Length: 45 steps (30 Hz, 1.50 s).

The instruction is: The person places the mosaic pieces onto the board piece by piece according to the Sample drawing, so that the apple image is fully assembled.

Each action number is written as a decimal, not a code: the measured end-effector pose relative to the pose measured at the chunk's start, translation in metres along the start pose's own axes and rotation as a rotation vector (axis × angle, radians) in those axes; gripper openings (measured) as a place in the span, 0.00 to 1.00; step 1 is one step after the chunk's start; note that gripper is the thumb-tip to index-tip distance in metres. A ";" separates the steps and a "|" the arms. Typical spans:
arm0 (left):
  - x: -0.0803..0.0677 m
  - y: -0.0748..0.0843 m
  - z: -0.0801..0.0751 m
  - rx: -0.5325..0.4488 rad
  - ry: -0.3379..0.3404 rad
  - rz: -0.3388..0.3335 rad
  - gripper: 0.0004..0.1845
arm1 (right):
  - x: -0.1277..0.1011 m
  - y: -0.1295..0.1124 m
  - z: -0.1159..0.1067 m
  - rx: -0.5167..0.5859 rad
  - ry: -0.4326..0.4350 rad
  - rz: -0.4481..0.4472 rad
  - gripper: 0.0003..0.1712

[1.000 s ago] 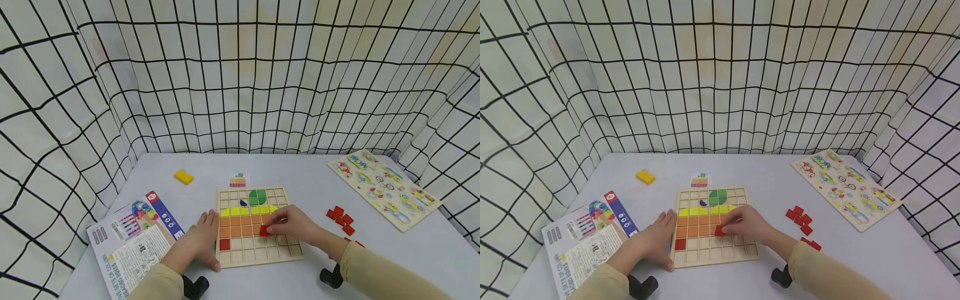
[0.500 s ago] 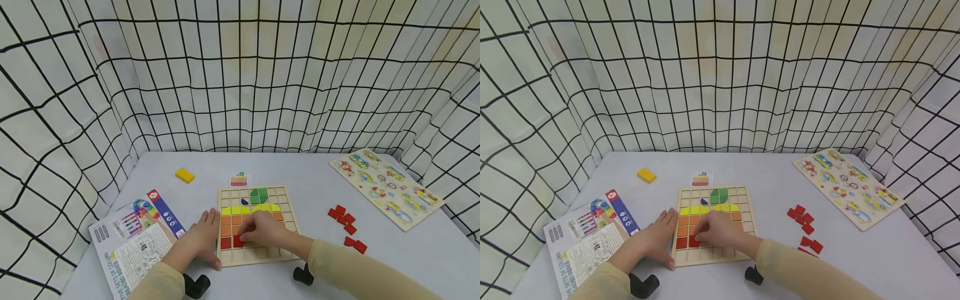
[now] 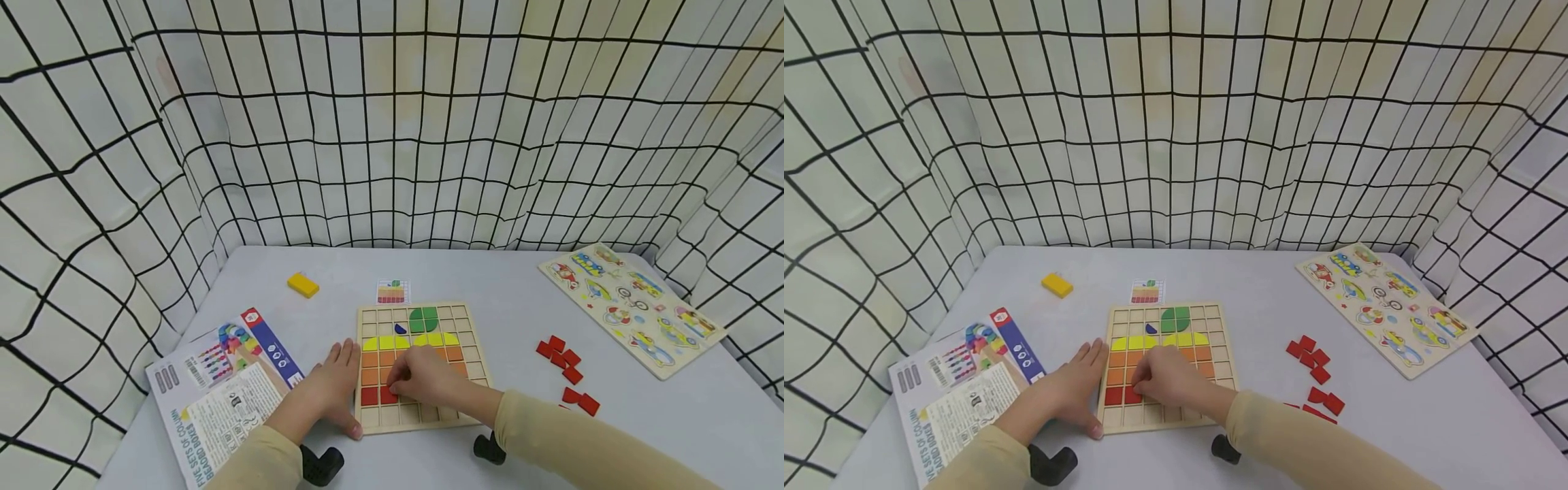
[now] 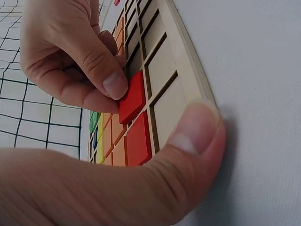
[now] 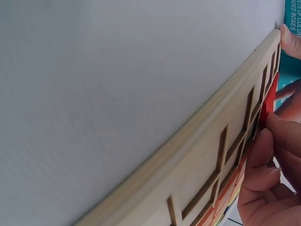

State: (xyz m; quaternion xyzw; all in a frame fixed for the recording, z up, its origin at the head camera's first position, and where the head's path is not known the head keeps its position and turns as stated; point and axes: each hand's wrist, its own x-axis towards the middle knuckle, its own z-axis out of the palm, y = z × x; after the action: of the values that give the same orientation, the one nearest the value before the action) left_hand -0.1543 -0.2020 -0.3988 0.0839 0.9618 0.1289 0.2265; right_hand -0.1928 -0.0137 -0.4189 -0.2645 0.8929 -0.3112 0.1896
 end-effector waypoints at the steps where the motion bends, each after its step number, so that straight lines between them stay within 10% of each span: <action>1: 0.000 0.000 0.000 0.001 0.000 0.000 0.68 | 0.000 0.000 0.001 -0.007 0.001 -0.003 0.04; 15: 0.003 -0.003 0.003 -0.005 0.010 0.009 0.70 | -0.013 0.028 -0.024 0.032 0.104 -0.002 0.03; 23: 0.003 -0.001 -0.001 0.010 -0.012 0.000 0.70 | -0.049 0.119 -0.096 -0.101 0.297 0.186 0.05; 29: 0.003 0.000 -0.001 0.007 -0.020 -0.001 0.70 | -0.081 0.174 -0.133 -0.203 0.272 0.293 0.12; 45: 0.002 0.001 0.000 -0.001 -0.009 0.003 0.69 | -0.092 0.174 -0.130 -0.217 0.239 0.296 0.12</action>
State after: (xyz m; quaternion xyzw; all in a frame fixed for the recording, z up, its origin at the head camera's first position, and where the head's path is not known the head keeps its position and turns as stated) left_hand -0.1555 -0.2007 -0.3995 0.0860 0.9606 0.1293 0.2307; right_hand -0.2470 0.2159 -0.4214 -0.1105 0.9664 -0.2111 0.0962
